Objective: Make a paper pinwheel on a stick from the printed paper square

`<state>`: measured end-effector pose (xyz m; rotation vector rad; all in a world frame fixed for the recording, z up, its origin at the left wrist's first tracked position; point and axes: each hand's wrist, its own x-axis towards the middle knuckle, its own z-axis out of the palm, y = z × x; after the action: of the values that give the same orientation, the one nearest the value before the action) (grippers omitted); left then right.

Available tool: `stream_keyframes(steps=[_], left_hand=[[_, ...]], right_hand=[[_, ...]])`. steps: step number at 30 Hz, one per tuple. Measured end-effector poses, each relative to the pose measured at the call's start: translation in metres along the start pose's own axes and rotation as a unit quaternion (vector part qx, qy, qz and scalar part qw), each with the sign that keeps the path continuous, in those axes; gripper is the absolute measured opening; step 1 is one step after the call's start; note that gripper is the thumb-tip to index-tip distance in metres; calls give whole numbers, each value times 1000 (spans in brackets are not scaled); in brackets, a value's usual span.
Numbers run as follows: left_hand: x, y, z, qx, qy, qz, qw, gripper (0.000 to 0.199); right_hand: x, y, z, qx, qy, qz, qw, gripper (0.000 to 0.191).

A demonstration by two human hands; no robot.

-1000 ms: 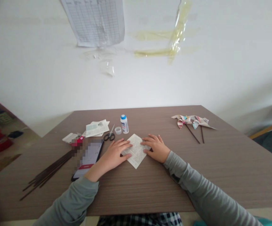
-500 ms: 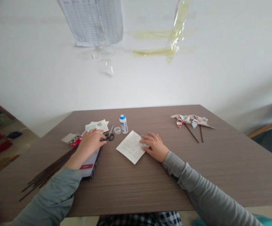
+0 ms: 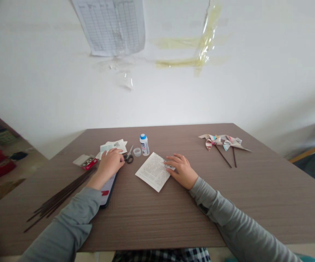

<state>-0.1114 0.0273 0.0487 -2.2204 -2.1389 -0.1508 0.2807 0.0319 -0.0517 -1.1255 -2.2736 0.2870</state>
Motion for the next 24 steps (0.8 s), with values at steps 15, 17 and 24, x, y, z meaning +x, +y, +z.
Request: stream_keyframes(steps=[15, 17, 24], left_hand=[[-19, -9, 8, -104, 148, 44, 983, 24], [-25, -7, 10, -110, 156, 56, 980, 24], [-47, 9, 21, -129, 202, 106, 965, 25]], right_hand=[[0, 0, 0, -1, 21, -3, 1000, 35], [0, 0, 1, -3, 25, -1, 1000, 34], [0, 3, 1, -5, 16, -12, 1000, 38]])
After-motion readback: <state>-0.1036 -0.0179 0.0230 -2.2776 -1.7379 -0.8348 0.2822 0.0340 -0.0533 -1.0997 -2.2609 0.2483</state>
